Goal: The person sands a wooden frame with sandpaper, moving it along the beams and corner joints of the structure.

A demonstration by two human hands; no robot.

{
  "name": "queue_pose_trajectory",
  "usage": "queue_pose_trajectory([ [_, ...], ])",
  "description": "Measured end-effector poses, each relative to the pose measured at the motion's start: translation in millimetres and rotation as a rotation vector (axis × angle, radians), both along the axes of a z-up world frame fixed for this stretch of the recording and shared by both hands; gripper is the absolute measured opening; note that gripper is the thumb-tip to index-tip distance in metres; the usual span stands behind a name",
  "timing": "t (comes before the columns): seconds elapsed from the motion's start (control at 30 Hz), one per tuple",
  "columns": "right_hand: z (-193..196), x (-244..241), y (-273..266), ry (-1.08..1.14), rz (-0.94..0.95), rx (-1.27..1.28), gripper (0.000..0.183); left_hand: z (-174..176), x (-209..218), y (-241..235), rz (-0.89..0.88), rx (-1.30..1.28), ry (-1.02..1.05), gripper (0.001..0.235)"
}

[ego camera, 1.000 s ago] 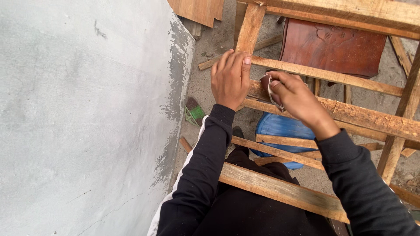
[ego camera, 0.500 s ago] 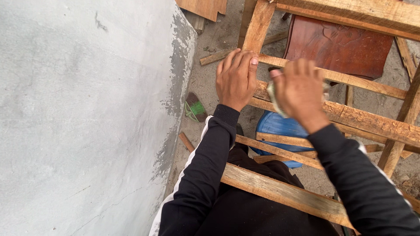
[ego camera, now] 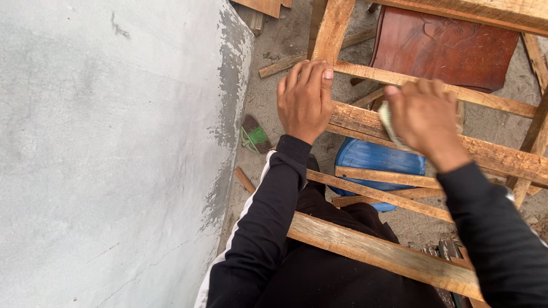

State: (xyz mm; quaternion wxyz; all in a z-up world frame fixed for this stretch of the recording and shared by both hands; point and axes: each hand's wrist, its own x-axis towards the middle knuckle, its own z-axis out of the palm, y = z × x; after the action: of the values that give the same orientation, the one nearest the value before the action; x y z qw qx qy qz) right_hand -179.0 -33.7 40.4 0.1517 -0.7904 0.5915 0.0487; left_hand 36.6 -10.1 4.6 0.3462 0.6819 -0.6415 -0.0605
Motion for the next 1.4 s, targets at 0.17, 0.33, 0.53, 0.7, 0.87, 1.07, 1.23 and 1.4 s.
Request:
queue_pose_trajectory([
  [0.17, 7.7, 27.0, -10.6, -0.034, -0.07, 0.259, 0.07, 12.8, -4.1, -1.6, 0.021, 0.055, -0.001, 0.043],
  [0.33, -2.2, 36.8, -3.4, -0.041, 0.015, 0.07, 0.07, 9.2, 0.2, 3.8, -0.002, -0.042, 0.01, 0.043],
  [0.53, -7.0, -29.2, 29.7, 0.05, -0.01, -0.299, 0.066, -6.2, -4.3, -7.0, 0.036, 0.029, -0.028, 0.044],
  [0.7, -35.1, 31.6, 12.7, -0.019, 0.036, -0.28, 0.06, -12.5, 2.8, -9.7, -0.006, -0.027, -0.046, 0.049],
  [0.87, -20.9, -49.5, 32.2, 0.083, -0.038, -0.194, 0.062, -13.6, -1.3, -0.7, 0.015, -0.041, -0.003, 0.047],
  [1.07, -36.2, -23.5, 29.1, 0.031, -0.059, -0.339, 0.06, -9.2, -4.2, -12.2, 0.018, 0.02, -0.055, 0.046],
  [1.23, -39.2, -2.8, 23.6, -0.037, 0.03, -0.266, 0.049, -2.8, -0.7, -2.0, 0.014, -0.04, -0.002, 0.047],
  [1.4, -24.6, -102.0, 43.5, 0.121, -0.058, -0.264, 0.052, -8.9, -4.2, -4.4, 0.035, -0.019, -0.036, 0.049],
])
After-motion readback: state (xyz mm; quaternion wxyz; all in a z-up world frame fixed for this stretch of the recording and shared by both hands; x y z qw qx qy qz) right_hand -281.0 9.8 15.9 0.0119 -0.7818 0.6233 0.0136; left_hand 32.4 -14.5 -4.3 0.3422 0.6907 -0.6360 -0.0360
